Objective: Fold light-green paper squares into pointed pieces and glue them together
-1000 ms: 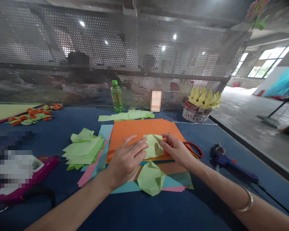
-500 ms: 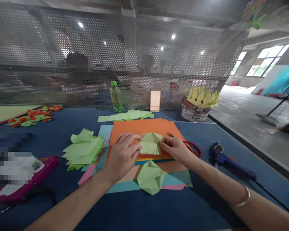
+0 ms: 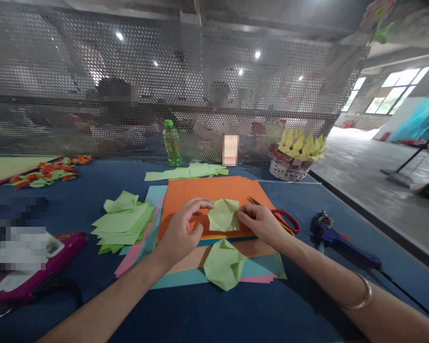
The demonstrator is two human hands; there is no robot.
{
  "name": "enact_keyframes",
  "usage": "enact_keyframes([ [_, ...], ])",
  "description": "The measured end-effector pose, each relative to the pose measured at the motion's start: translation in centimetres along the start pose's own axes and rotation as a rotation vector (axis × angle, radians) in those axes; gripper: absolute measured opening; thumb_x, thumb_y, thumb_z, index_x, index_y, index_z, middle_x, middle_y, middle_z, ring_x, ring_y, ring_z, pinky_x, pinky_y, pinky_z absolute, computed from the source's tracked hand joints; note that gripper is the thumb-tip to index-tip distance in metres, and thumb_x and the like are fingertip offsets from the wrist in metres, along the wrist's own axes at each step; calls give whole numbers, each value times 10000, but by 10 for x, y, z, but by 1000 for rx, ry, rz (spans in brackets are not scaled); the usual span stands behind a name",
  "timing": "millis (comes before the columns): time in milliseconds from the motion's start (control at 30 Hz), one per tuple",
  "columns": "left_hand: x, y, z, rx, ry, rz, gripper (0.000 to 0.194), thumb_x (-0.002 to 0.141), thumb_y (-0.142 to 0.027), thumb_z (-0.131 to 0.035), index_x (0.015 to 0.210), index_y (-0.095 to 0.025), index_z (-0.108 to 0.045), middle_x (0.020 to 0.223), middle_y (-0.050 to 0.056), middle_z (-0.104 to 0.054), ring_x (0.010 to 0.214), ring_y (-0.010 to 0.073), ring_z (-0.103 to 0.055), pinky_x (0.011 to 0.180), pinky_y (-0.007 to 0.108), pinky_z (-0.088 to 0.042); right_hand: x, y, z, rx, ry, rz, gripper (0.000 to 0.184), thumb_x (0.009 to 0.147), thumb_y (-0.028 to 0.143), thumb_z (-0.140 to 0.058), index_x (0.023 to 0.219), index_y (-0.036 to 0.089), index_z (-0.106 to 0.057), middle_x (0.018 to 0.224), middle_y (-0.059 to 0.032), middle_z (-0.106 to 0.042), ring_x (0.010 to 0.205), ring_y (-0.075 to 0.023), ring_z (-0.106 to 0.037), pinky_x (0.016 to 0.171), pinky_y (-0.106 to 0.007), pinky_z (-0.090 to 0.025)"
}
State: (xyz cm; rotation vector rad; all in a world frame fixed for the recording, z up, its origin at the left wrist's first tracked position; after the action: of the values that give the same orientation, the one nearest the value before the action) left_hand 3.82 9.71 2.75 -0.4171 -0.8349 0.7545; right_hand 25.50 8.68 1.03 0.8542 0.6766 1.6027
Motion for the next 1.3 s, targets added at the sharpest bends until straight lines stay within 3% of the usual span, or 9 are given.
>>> enact_keyframes([
  [333,0,3,2,-55,11,195,149,944,-322,-535,1048,-216,-557,1017,58,-653,914,203,-649,803,358,-546,-2,2,0,-9,2,10,326,897,418,-512,656,200,-516,590,46,-445,558,-114,-388,504,-230,-280],
  [567,-12,-13,-12,-98,291,239,257,889,-448,-645,961,-204,-606,753,0,-663,649,158,-634,544,242,-489,-2,1,-1,-50,-17,7,308,906,402,-516,679,198,-551,583,53,-459,551,-116,-417,512,-239,-299],
  [700,-17,-31,-13,-45,394,238,280,771,-276,-743,1033,-222,-657,680,-41,-658,548,134,-609,464,204,-427,-1,-2,-1,-46,-17,22,306,904,420,-520,710,195,-591,579,49,-464,542,-125,-417,507,-249,-295],
  [833,1,-18,33,107,243,289,197,837,-268,-642,1029,-232,-674,787,-15,-715,693,156,-675,609,229,-507,2,-9,-1,-83,-11,17,334,900,450,-520,683,201,-575,570,45,-457,530,-127,-408,494,-254,-277],
  [933,18,20,97,359,-41,420,252,863,-288,-591,1103,-219,-628,867,34,-714,794,218,-685,691,310,-515,3,-12,-2,-80,4,12,355,895,480,-509,679,205,-568,565,43,-443,522,-128,-396,494,-259,-271],
  [1033,20,61,147,603,-200,599,223,823,-237,-607,1041,-194,-622,917,116,-707,951,345,-669,774,433,-509,4,-11,-2,-79,-2,-1,364,891,495,-501,686,202,-573,562,39,-448,515,-126,-392,490,-259,-264],
  [1100,14,77,161,702,-221,684,238,830,-243,-606,1052,-155,-610,990,186,-697,997,409,-650,789,498,-501,4,-11,-2,-82,-8,-8,368,890,496,-501,686,200,-579,559,35,-459,510,-126,-395,488,-260,-263],
  [1200,2,75,163,810,-198,702,425,843,-312,-629,1185,-78,-532,1172,294,-615,1119,469,-584,837,533,-482,4,-12,-2,-81,-7,-8,364,887,497,-507,703,197,-600,565,30,-476,513,-129,-405,491,-262,-274],
  [1300,-8,58,152,860,-119,609,453,903,-440,-567,1206,-108,-508,1251,248,-578,1164,402,-575,908,467,-465,4,-14,-2,-76,9,-11,366,887,505,-501,747,192,-629,568,33,-464,511,-129,-401,488,-260,-276],
])
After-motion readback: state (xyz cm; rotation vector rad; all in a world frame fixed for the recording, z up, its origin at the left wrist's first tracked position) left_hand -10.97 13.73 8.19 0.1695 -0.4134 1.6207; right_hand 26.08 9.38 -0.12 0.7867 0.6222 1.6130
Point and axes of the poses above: each hand's wrist, its own x-axis towards the middle knuckle, its own z-axis out of the back of the hand, y = z × x, the point moved 4 cm from there along x, towards the middle knuckle
